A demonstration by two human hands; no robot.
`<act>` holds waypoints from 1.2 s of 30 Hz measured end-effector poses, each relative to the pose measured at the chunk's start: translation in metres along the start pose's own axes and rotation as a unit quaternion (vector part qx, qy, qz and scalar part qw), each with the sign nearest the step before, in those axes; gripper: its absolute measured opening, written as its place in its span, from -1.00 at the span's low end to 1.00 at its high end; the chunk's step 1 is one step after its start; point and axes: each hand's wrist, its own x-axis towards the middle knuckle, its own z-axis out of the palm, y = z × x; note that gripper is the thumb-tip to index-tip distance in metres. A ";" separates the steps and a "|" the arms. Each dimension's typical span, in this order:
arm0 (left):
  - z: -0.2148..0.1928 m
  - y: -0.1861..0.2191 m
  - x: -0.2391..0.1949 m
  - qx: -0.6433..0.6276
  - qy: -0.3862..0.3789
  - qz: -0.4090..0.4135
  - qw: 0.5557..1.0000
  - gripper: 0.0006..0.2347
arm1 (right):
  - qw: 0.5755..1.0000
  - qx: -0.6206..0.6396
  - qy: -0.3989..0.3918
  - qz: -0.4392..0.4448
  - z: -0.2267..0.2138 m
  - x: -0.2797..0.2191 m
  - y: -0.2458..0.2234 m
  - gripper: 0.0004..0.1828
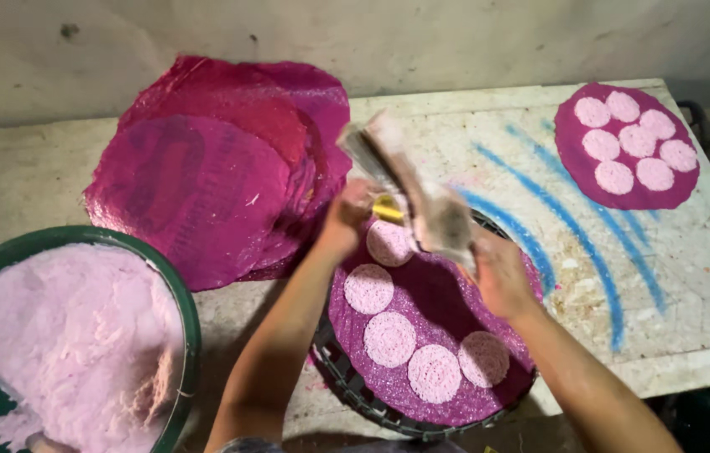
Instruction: The person prepares pink round cakes by hand and with a stamping tool, scooping pink paste into the tool and pressing it onto a prepared tray of pink bases.
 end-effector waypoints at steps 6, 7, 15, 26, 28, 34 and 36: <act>0.025 -0.030 -0.021 0.793 -0.076 0.184 0.576 -0.39 | 0.984 0.156 0.077 -0.027 -0.020 -0.057 -0.004 -0.11; 0.025 -0.028 -0.023 0.794 -0.067 0.198 0.570 -0.33 | 0.981 0.168 0.092 -0.030 -0.021 -0.066 0.001 -0.11; 0.022 -0.044 -0.014 0.756 -0.096 0.306 0.570 -0.79 | 0.938 0.265 0.222 -0.005 -0.026 -0.122 0.050 -0.17; -0.012 -0.052 0.007 0.490 -0.097 0.194 0.844 -0.89 | 0.890 0.343 0.302 0.005 -0.031 -0.157 0.079 -0.08; -0.013 -0.054 0.004 0.633 -0.028 0.324 0.703 -0.89 | 0.884 0.349 0.311 0.000 -0.029 -0.158 0.081 -0.09; -0.009 -0.054 -0.014 0.697 -0.018 0.339 0.631 -0.94 | 0.879 0.362 0.311 0.006 -0.020 -0.158 0.084 -0.12; -0.009 -0.052 -0.024 0.709 -0.009 0.340 0.618 -0.94 | 0.878 0.350 0.327 -0.002 -0.020 -0.162 0.086 -0.16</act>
